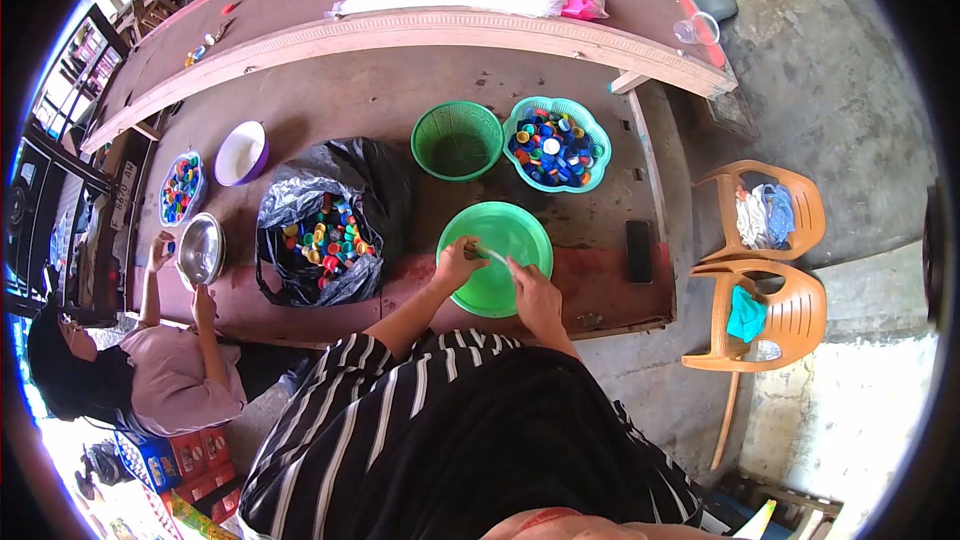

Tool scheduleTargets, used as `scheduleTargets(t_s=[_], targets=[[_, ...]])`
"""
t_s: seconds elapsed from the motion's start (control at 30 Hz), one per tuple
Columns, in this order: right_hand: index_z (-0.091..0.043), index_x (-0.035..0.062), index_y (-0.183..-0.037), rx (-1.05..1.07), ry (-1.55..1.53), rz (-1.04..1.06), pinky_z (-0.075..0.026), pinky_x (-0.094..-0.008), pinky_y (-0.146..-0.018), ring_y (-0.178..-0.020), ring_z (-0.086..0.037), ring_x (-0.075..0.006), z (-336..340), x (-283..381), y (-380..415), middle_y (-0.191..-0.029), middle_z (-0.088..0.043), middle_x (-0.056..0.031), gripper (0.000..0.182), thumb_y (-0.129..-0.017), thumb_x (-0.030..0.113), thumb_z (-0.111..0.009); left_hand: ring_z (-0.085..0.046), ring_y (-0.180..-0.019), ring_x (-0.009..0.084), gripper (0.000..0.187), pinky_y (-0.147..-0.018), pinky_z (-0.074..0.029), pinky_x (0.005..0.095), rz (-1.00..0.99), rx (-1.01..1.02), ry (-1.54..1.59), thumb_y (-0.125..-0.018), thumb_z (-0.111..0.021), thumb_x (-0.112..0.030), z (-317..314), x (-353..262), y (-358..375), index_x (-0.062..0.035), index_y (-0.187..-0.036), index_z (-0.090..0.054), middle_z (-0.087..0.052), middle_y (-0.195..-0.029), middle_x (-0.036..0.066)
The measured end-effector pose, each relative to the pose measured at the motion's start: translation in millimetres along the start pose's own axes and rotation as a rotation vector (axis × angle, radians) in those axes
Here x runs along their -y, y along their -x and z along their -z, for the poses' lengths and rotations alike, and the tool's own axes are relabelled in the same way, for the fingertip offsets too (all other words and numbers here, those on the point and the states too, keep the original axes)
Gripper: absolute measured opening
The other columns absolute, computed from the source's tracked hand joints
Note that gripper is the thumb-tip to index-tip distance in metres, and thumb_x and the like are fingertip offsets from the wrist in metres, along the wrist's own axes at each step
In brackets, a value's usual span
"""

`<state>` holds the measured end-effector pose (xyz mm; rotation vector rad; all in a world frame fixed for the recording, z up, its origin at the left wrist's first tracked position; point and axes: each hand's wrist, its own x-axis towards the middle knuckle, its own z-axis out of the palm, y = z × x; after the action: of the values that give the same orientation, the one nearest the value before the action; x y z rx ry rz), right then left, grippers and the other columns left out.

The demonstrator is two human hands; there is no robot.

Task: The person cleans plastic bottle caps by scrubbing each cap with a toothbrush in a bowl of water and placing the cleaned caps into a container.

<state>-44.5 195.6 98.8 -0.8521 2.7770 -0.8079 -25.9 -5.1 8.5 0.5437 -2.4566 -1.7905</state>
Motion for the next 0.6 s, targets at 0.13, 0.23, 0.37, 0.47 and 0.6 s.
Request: scheduleTargets(t_s=[0.13, 0.23, 0.37, 0.47, 0.6], targets=[[-0.054, 0.0215, -0.127, 0.008, 0.099, -0.111, -0.05, -0.0456, -0.067, -0.08, -0.062, -0.0333, -12, -7, 0, -0.096, -0.059, -0.0116, 0.041, -0.087, 0.011, -0.053, -0.067, -0.084, 0.0192, 0.056, -0.077, -0.054, 0.0303, -0.035, -0.008, 0.072, -0.068, -0.082, -0.015, 3, -8, 4, -0.0013, -0.115, -0.057, -0.066, -0.096, 0.013], [-0.054, 0.0209, -0.127, -0.003, 0.056, -0.084, -0.05, -0.045, -0.067, -0.08, -0.062, -0.033, -3, 5, -2, -0.095, -0.059, -0.012, 0.041, -0.088, 0.011, -0.05, -0.067, -0.084, 0.018, 0.052, -0.077, -0.053, 0.0299, -0.034, -0.043, 0.059, -0.07, -0.08, -0.015, 6, -11, 9, -0.0014, -0.114, -0.058, -0.066, -0.094, 0.012], [-0.058, 0.0193, -0.123, 0.027, 0.226, -0.08, -0.05, -0.0429, -0.068, -0.083, -0.062, -0.0315, -14, -8, -17, -0.095, -0.059, -0.0116, 0.038, -0.087, 0.01, -0.05, -0.065, -0.082, 0.0157, 0.046, -0.076, -0.053, 0.0286, 0.028, -0.043, 0.085, -0.072, -0.077, -0.013, 8, -7, 9, -0.0011, -0.113, -0.059, -0.067, -0.088, 0.01], [-0.061, 0.0182, -0.118, 0.055, 0.346, -0.004, -0.051, -0.0411, -0.07, -0.084, -0.062, -0.0301, -29, -32, -28, -0.096, -0.06, -0.0101, 0.035, -0.085, 0.01, -0.052, -0.064, -0.08, 0.0147, 0.041, -0.075, -0.052, 0.0269, 0.081, -0.039, 0.16, -0.076, -0.073, -0.011, 4, 3, 6, 0.0008, -0.112, -0.059, -0.066, -0.087, 0.009], [-0.062, 0.0168, -0.115, 0.009, 0.162, 0.002, -0.051, -0.0405, -0.071, -0.085, -0.062, -0.0304, -18, -23, -30, -0.097, -0.061, -0.0099, 0.029, -0.087, 0.017, -0.055, -0.062, -0.08, 0.0147, 0.034, -0.073, -0.052, 0.0255, 0.212, -0.044, 0.619, -0.082, -0.068, -0.009, 0, 1, 6, 0.0047, -0.111, -0.056, -0.063, -0.09, 0.007]])
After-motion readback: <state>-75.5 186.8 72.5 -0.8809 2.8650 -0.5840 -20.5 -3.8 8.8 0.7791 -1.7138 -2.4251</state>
